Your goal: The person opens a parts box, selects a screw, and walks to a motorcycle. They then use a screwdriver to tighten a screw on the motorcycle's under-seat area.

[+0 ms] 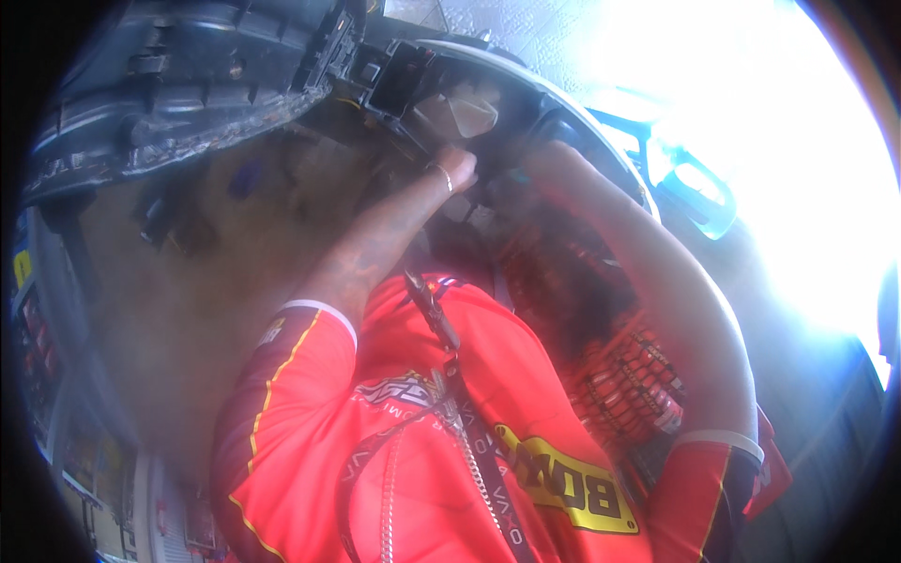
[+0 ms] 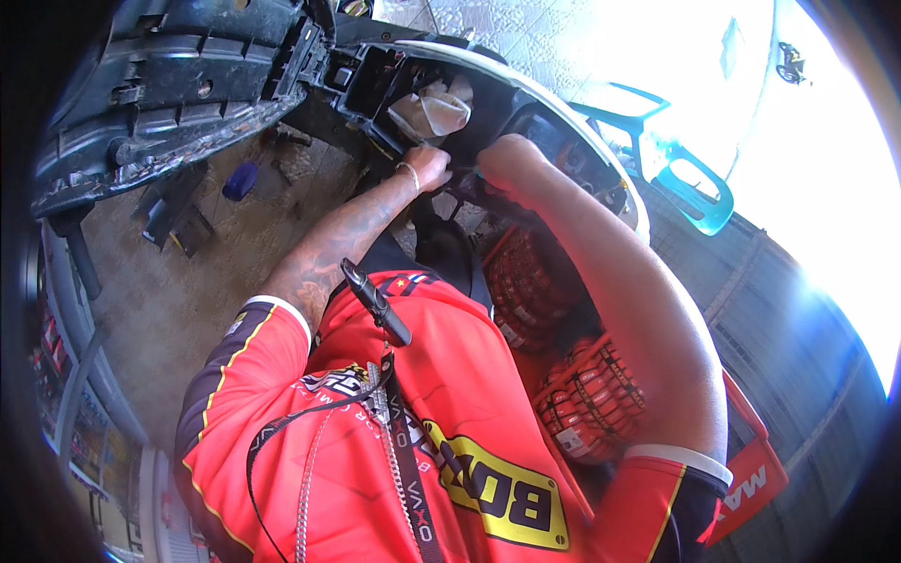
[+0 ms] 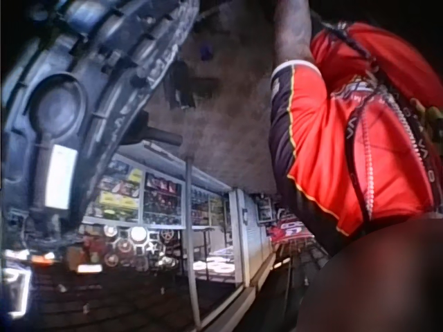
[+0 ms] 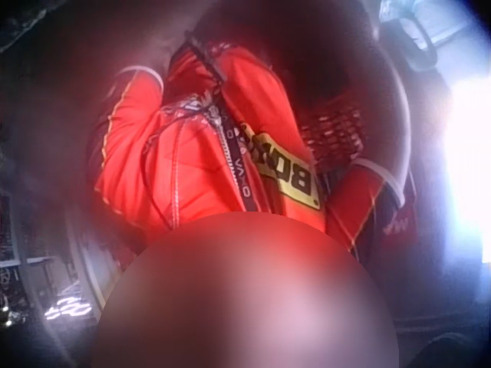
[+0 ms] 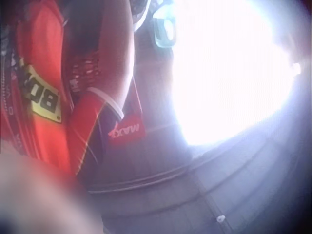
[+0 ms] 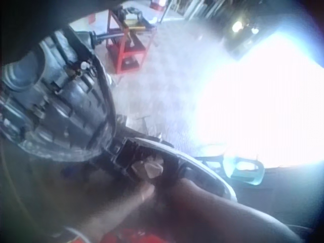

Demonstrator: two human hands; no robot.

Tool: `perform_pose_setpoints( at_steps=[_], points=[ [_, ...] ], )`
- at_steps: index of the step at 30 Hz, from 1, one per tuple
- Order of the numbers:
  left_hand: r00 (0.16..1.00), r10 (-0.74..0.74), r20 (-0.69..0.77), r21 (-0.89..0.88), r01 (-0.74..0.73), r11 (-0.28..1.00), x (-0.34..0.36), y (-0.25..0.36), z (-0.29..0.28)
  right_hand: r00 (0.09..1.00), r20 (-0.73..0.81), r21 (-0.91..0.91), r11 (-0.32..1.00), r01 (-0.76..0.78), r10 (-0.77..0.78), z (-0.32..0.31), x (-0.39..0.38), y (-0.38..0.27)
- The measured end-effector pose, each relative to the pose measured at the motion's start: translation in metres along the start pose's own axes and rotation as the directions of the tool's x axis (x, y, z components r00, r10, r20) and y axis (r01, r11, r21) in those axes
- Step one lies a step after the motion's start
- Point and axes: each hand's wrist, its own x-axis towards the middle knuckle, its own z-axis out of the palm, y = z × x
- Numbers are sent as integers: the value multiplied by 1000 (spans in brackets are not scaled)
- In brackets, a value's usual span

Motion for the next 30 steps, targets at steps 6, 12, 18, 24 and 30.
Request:
perform_pose_setpoints(
  at_steps=[6,12,18,24,30],
  points=[
    [1000,8,-12,1,-8,1000,0,-1,1,834,-499,-59,969,240,-237,1,-45,-8],
    [1000,-13,-7,-25,13,1000,0,0,1,854,-280,-430,853,297,-439,6,-55,-19],
    [1000,-2,0,6,2,1000,2,-2,2,988,-156,494,867,67,12,44,-8,4],
    [1000,-23,-2,-1,23,1000,1,0,2,973,-231,428,900,81,22,31,-21,-6],
    [1000,-4,-28,-25,3,1000,-5,1,-1,837,-181,-700,666,260,-517,16,-62,-39]
  ],
)
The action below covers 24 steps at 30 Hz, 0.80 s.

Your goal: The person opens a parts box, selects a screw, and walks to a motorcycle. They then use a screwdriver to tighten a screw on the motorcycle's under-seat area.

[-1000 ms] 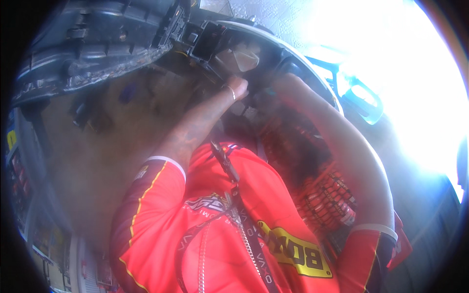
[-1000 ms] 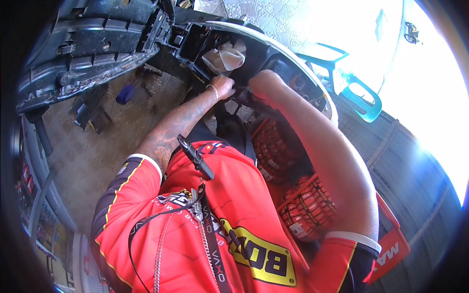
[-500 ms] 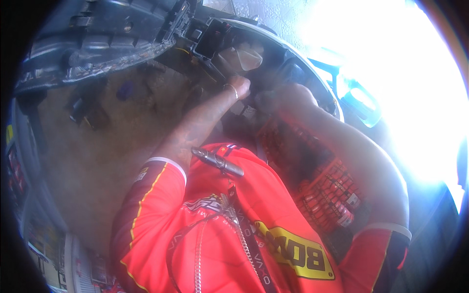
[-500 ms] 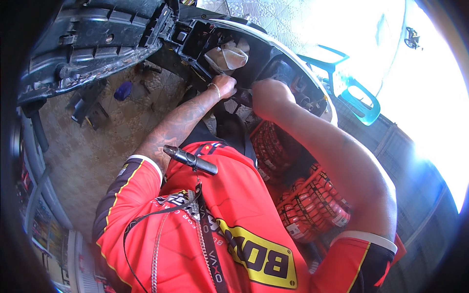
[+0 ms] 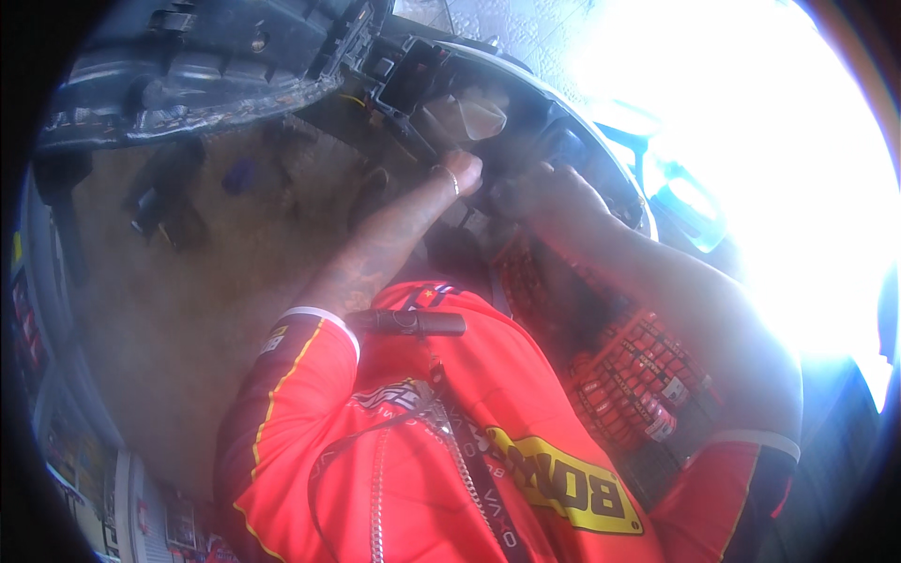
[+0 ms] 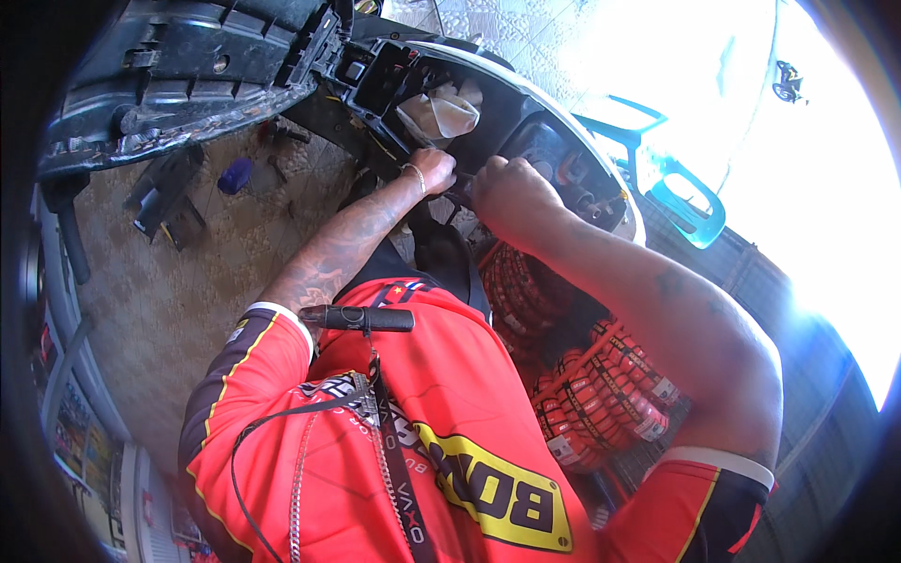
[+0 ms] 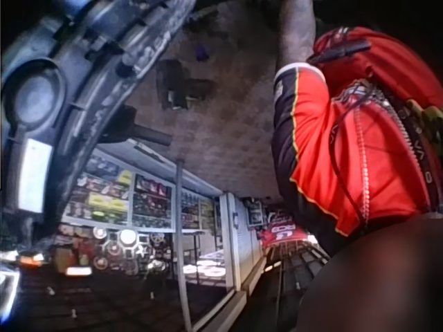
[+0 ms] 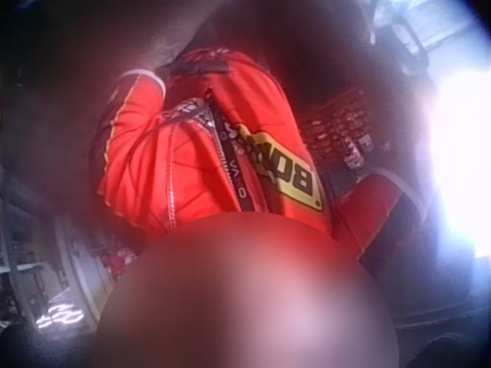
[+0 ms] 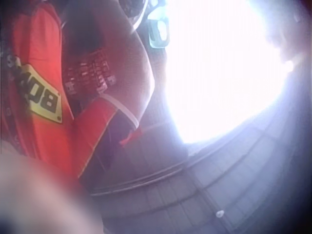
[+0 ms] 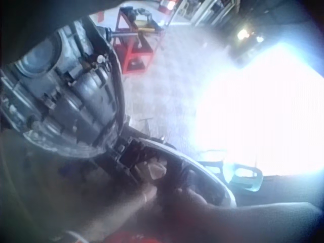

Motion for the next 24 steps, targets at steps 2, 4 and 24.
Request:
perform_pose_setpoints(
  at_steps=[2,4,24],
  points=[
    [1000,-9,9,-1,9,1000,0,0,-1,984,93,232,958,-169,151,8,9,-2],
    [998,-29,57,-9,30,1000,1,1,-2,943,235,405,859,-314,234,25,19,0],
    [997,-20,76,67,15,998,-1,3,-4,869,392,672,550,-495,303,11,48,26]
  ],
)
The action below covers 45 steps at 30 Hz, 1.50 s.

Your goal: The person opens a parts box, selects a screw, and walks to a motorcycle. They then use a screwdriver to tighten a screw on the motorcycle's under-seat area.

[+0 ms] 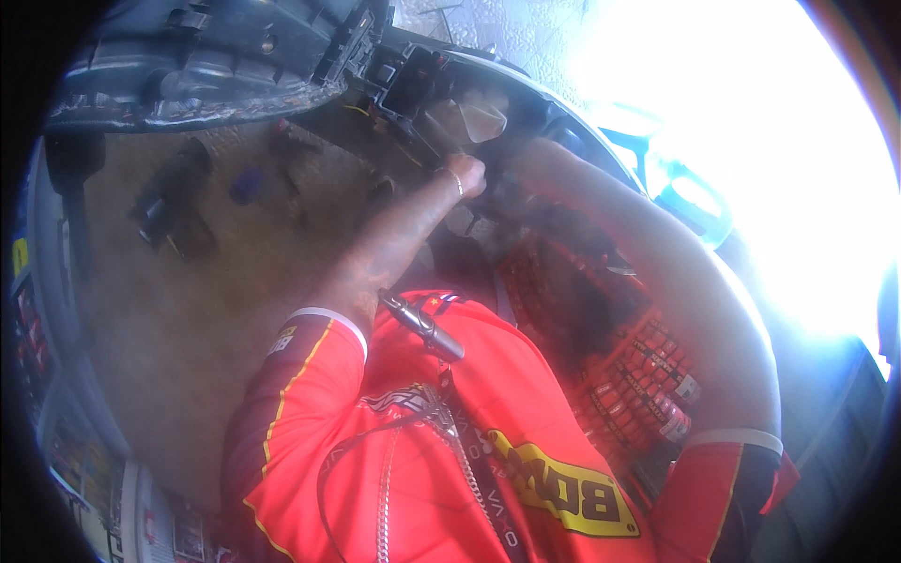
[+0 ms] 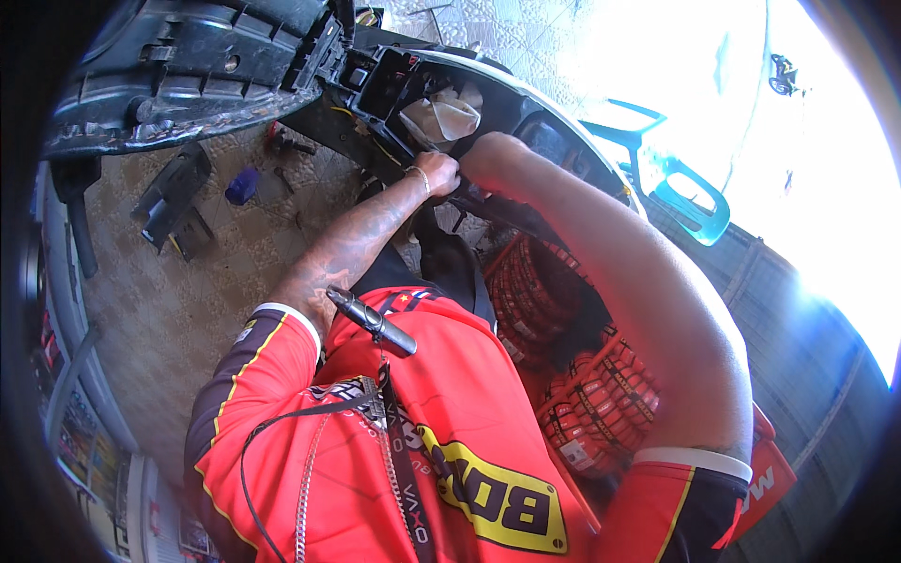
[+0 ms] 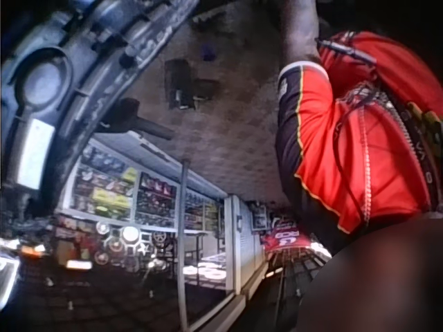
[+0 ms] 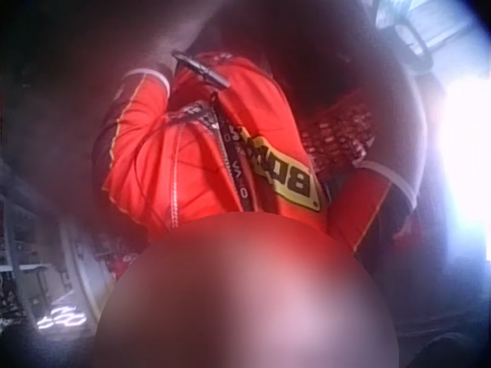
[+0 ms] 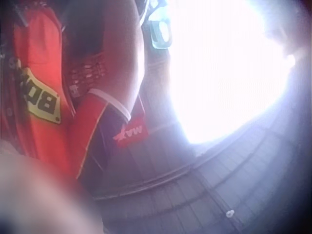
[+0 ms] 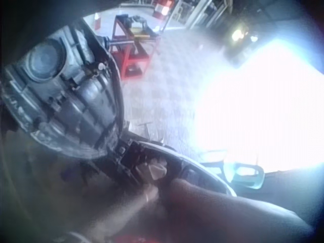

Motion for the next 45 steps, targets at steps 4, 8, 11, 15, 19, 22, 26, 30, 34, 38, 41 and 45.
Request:
perform_pose_setpoints(
  at_steps=[4,8,11,15,19,22,26,30,34,38,41,45],
  points=[
    [999,4,36,42,-5,999,-8,5,-12,960,-196,-264,953,145,-200,10,-20,-9],
    [994,-22,103,55,17,998,-6,6,-14,898,-199,-514,822,246,-393,18,-38,-20],
    [998,-46,41,18,45,999,-3,4,-7,921,-221,-475,860,187,-322,7,-31,-25],
    [1000,-6,6,-3,6,1000,0,0,2,968,-225,-318,947,36,-113,-17,-14,-30],
    [1000,22,-1,35,-21,999,-2,0,9,995,14,-419,903,99,-102,-9,-8,-48],
    [997,40,-59,67,-36,997,-4,-1,10,989,12,-465,875,136,-147,5,-22,-54],
    [990,56,-133,88,-44,995,-9,-1,11,928,-115,-711,682,172,-355,8,-38,-58],
    [991,32,-126,17,-30,999,-11,4,7,944,17,-676,692,253,-329,0,-32,-60],
    [996,9,-92,-22,-11,1000,-9,8,-1,989,-146,-394,916,-73,16,-9,-1,-62],
    [998,-24,-58,10,25,1000,-7,5,4,1000,-15,-305,952,-8,4,-17,14,-55],
    [996,14,-91,10,-13,1000,3,-2,21,992,-40,-365,926,93,-116,-7,-1,-46],
    [992,-26,-125,-230,-4,973,17,-14,45,845,-119,-647,686,332,-521,9,-28,-31]
  ],
)
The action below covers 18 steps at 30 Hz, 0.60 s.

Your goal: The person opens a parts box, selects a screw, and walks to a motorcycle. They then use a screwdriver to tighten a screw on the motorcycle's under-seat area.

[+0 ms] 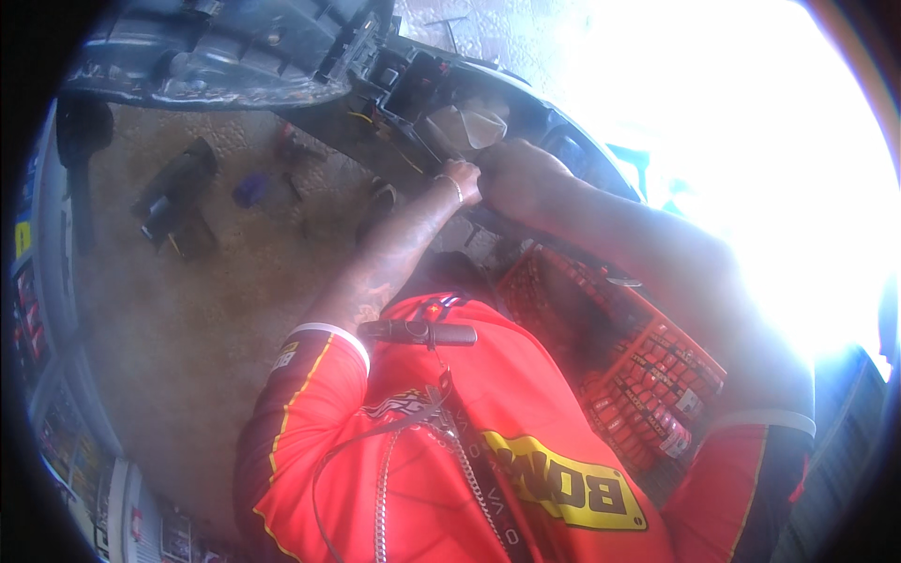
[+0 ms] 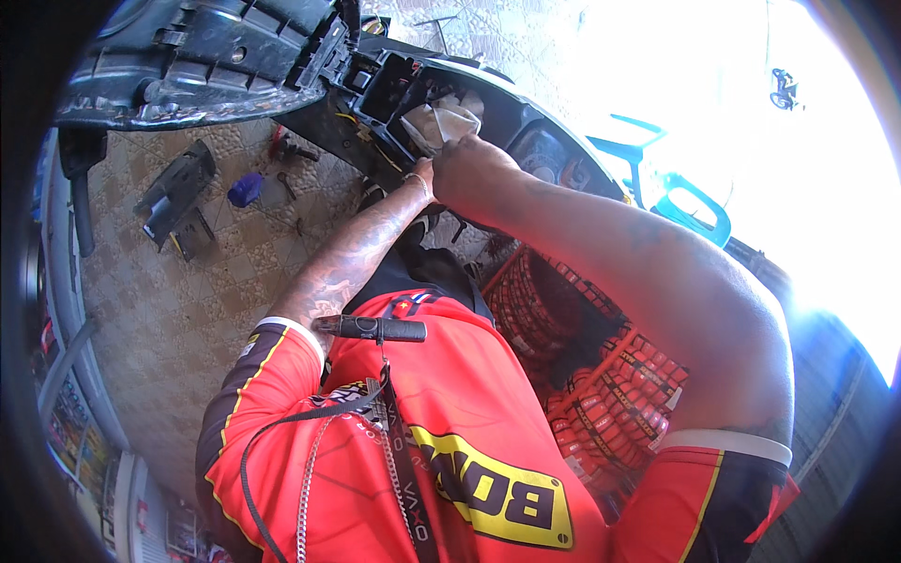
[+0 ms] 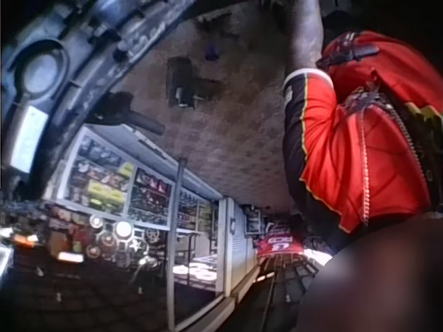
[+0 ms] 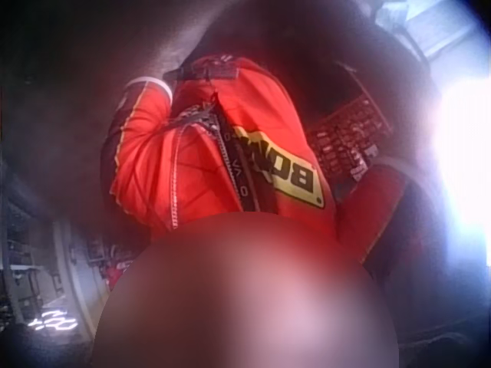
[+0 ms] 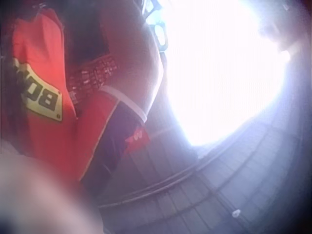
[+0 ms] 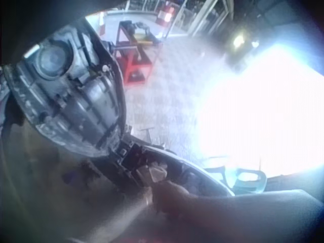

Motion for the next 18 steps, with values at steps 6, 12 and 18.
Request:
perform_pose_setpoints(
  at_steps=[6,12,18],
  points=[
    [996,37,87,256,-59,965,-8,11,-20,958,176,215,941,-260,225,-3,12,5],
    [984,-83,161,209,48,977,-22,38,-54,891,349,272,878,-393,291,-9,21,16],
    [993,-43,112,246,14,969,-21,34,-48,971,-236,-12,999,-43,39,12,-6,7]
  ],
)
